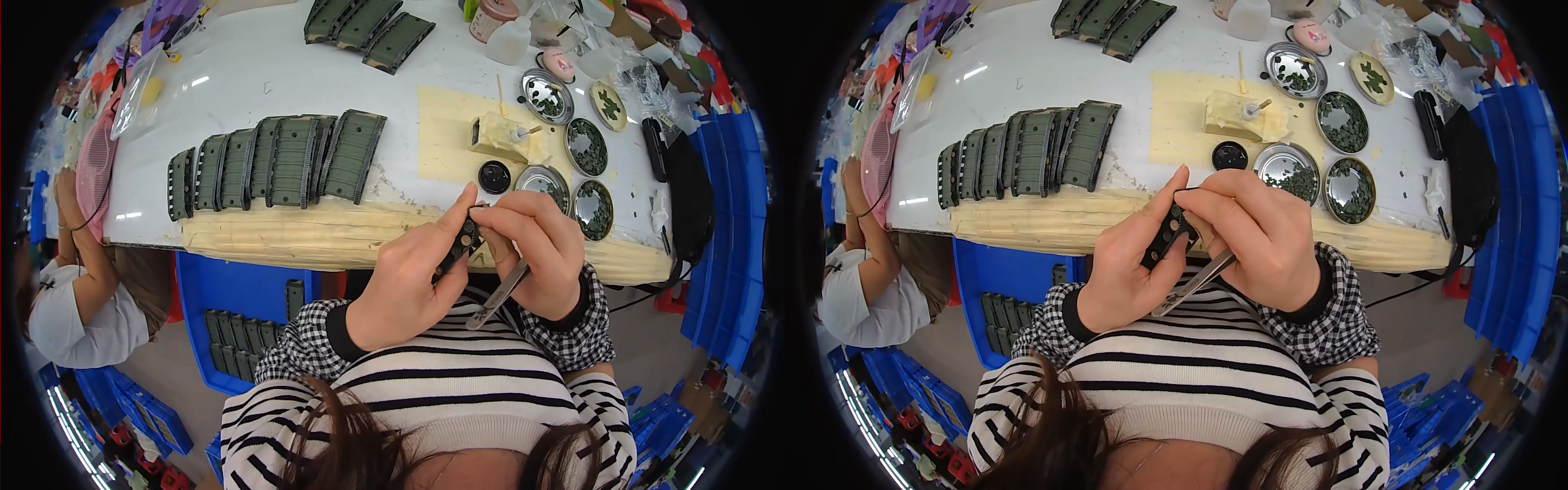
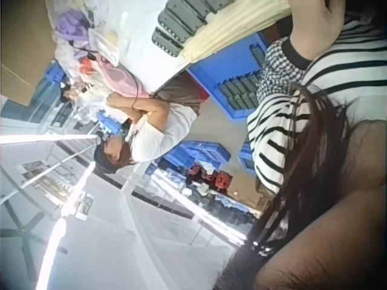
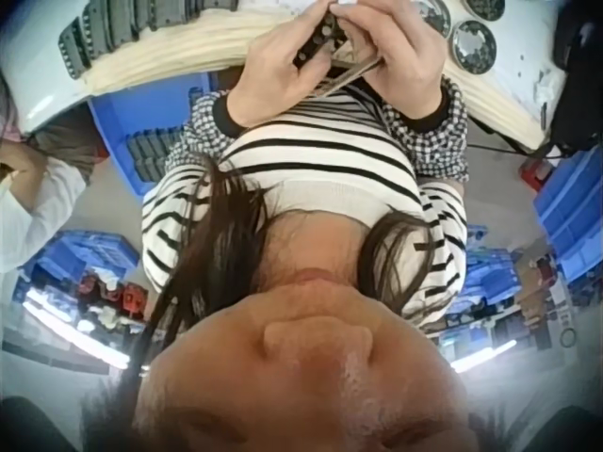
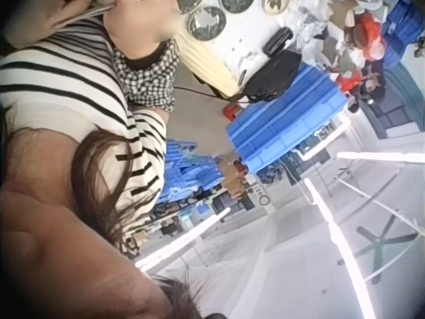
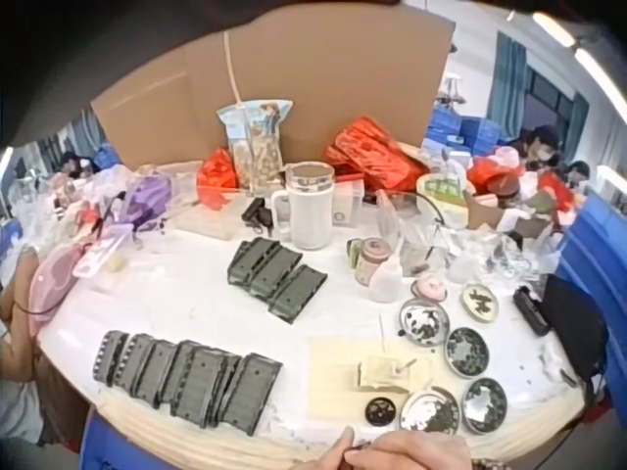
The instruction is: Applying adhesive and assembling plastic toy tank components at a factory workbench.
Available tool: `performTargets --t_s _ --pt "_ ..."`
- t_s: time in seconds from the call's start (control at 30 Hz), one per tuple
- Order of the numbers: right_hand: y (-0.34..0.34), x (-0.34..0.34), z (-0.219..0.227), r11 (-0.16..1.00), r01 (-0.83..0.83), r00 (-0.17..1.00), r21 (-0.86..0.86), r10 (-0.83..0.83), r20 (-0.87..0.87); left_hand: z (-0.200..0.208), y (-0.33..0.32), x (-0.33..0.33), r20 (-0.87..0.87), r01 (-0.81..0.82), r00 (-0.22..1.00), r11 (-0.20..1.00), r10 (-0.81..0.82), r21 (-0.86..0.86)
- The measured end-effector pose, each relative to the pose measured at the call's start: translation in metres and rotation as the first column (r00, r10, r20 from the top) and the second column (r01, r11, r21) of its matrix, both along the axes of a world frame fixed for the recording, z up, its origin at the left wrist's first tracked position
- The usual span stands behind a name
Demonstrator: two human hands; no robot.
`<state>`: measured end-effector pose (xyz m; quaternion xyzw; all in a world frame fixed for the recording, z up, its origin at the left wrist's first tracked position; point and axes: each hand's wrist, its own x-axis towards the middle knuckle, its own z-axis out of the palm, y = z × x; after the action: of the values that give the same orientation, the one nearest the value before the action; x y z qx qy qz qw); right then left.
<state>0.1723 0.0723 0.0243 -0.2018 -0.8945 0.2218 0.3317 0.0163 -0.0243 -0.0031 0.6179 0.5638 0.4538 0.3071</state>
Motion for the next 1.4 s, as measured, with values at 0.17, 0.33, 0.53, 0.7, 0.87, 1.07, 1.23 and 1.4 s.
performTargets --t_s 0.17,0.33,0.53,0.7,0.87,1.07,1.23,1.4 --pt "0.012 0.012 0.011 0.920 0.319 0.934 -0.229 -0.346 -0.088 -0.010 0.006 -0.003 0.620 0.139 0.784 0.984 -0.039 -0.115" --pt "0.054 0.021 -0.006 0.913 0.407 0.911 -0.014 -0.407 -0.071 -0.008 0.014 -0.007 0.973 0.352 0.214 0.922 0.089 -0.162" --pt "0.065 0.010 -0.012 0.918 0.377 0.922 -0.123 -0.385 -0.042 -0.018 0.017 -0.002 0.980 0.451 -0.150 0.891 0.128 -0.047" --pt "0.060 0.011 -0.007 0.917 0.373 0.895 -0.138 -0.395 -0.206 -0.026 0.015 -0.002 0.940 0.469 -0.301 0.883 0.161 -0.002" --pt "0.021 0.008 0.009 0.901 0.157 0.867 -0.404 -0.322 -0.381 -0.030 0.014 0.000 0.909 0.493 -0.388 0.868 0.151 0.066" --pt "0.008 -0.002 0.001 0.743 -0.169 0.861 -0.648 -0.209 -0.464 -0.027 0.014 0.003 0.906 0.495 -0.383 0.868 0.181 0.036" --pt "0.008 -0.004 0.002 0.746 -0.149 0.874 -0.649 -0.208 -0.440 -0.029 0.012 0.003 0.902 0.490 -0.391 0.871 0.182 0.037" --pt "0.008 -0.002 0.001 0.757 -0.122 0.885 -0.642 -0.210 -0.416 -0.028 0.012 0.003 0.907 0.505 -0.371 0.863 0.197 0.019"
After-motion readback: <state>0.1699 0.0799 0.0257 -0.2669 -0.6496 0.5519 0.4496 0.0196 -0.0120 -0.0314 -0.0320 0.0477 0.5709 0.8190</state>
